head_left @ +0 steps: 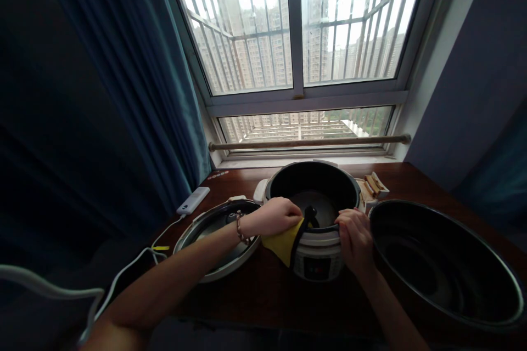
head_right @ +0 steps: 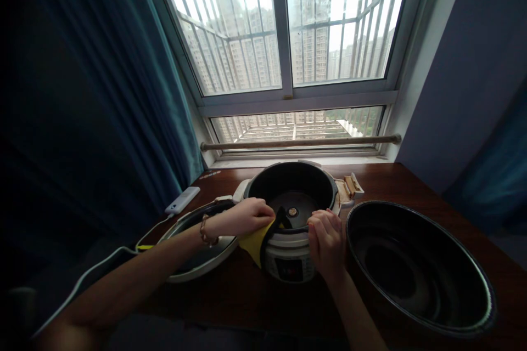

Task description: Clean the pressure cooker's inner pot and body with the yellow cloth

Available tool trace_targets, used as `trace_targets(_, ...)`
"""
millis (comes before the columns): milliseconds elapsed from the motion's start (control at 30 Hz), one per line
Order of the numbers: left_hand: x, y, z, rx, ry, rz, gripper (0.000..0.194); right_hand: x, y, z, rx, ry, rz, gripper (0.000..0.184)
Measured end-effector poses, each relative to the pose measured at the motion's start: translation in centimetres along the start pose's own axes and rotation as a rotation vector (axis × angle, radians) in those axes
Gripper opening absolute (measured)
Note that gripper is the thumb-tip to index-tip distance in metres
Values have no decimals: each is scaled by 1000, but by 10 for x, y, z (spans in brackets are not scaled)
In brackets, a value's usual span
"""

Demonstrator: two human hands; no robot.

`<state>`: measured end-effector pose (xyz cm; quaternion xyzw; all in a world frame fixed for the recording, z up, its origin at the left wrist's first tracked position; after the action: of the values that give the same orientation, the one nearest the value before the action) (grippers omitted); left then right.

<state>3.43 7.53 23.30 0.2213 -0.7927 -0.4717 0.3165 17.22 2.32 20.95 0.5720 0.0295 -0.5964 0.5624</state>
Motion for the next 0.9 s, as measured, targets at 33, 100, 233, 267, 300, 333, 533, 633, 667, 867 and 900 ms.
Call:
trace_targets(33, 5, 2, 1, -23, 5, -46, 31, -1, 0, 1, -10, -4, 10, 15)
trace_targets(100, 13, 3, 0, -33, 5, -140, 32, -3, 4, 3, -37, -62, 7, 17)
trace_targets(233, 31, 4, 0, 52, -9, -364, 31, -11, 18, 32, -36, -238, -68, 25)
trace_targets(267, 35, 6, 1, 92, -23, -416, 32, -19, 16, 51, -37, -206, -45, 28)
trace_targets(300, 39, 8, 3, 139, -38, -462, 33, -28, 10, 72, -37, -148, 8, 31)
trace_targets(333, 43, 11, 6, 192, -52, -499, 34, -38, 0, 93, -29, -95, 81, 33)
trace_targets(533, 60, 48, 58, 469, -114, -740, 26, -82, -89, 113, 173, -428, 664, 68)
trace_targets(633, 51, 59, 87, 423, -100, -761, 31, -90, -115, 97, 206, -545, 840, 74)
trace_targets(667, 44, 60, 97, 375, -58, -741, 34, -92, -122, 94, 201, -532, 894, 68)
trace_targets(867, 0, 47, 131, 232, 152, -604, 44, -81, -120, 73, 274, -420, 1029, 48)
trace_targets(900, -4, 45, 130, 216, 166, -579, 43, -78, -116, 69, 288, -402, 1041, 51)
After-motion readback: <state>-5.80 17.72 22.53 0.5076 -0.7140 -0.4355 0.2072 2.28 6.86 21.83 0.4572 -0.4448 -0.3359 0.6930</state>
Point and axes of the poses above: each hand's wrist, its own x-axis away from the middle knuckle, its own y-axis out of the back of the hand, z = x × y, the point moved 10 cm from there along -x, towards the middle knuckle, and after that the axes turned 15 degrees about z, right-handed, at the moved point
